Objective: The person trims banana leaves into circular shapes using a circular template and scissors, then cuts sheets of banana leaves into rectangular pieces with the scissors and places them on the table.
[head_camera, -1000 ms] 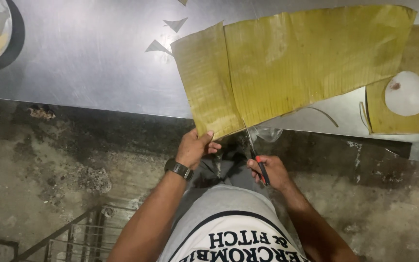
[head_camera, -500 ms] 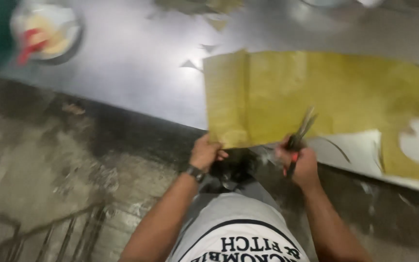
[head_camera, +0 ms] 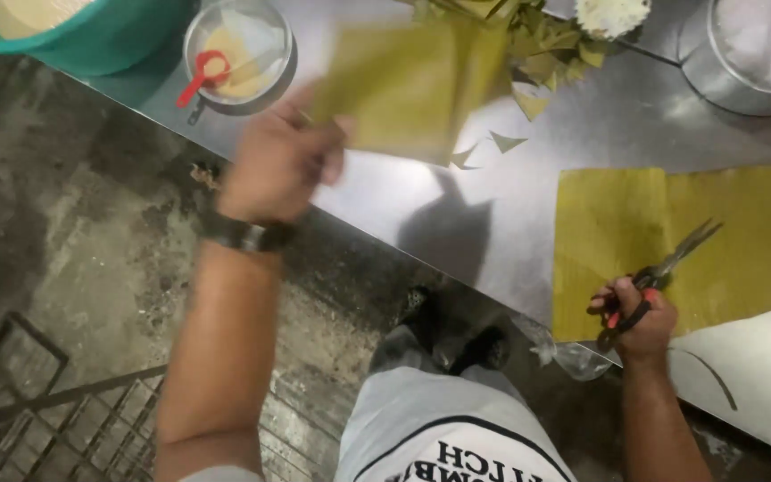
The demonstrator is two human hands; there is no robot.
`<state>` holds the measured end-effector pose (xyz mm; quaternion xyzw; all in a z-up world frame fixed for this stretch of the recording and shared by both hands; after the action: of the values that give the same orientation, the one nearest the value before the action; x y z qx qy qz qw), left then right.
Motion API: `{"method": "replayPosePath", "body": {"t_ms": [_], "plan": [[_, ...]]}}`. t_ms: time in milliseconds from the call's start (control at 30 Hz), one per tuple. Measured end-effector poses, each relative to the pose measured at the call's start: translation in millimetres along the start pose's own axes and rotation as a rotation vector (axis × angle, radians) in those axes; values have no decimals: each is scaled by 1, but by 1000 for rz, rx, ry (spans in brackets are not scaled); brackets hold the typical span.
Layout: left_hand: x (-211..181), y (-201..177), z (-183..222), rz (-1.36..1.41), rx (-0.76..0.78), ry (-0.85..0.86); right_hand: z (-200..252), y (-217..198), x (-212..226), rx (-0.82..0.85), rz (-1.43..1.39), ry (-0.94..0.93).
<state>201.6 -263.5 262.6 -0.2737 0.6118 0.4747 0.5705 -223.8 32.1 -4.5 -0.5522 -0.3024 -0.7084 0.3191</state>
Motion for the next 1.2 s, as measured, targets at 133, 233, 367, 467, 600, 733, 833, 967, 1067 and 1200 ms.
{"method": "replayPosePath", "body": {"t_ms": [133, 233, 367, 467, 600, 733, 833, 967, 1067, 1200], "plan": [[-27, -54, -17, 96, 47, 150, -4, 6, 6, -87, 27, 4], [57, -111, -35, -89, -65, -21, -4, 5, 5, -143, 74, 30], [205, -188, -26, -371, -160, -369, -7, -1, -2, -185, 20, 44], [266, -239, -29, -407, -117, -493, -13, -6, -9, -181, 49, 8], [254, -309, -40, -1062, -222, -452, -23, 3, -42, -68, -99, 185], [217, -233, -26, -1365, -447, -60, -7, 24, -48, 3, -200, 249], [284, -63, 16, -886, -105, -113, 10, 45, -17, 35, -266, 192], [379, 118, 91, -616, 279, -646, 44, 8, 6, 216, -243, 264], [411, 165, 102, -371, 97, -652, 90, -44, -4, 622, 108, 263], [410, 182, 117, 63, 10, -641, 148, -102, -65, 712, 363, 450]]}}
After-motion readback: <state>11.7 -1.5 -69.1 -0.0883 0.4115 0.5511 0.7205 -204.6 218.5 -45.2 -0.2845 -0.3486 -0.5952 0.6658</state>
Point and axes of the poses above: each hand's wrist, its own z-axis away from the middle knuckle, its own y-axis out of the palm, x = y × z, the point moved 8 cm from there along -z, towards the middle knuckle, and after that the axes turned 1 degree about y, right-handed, at the moved point
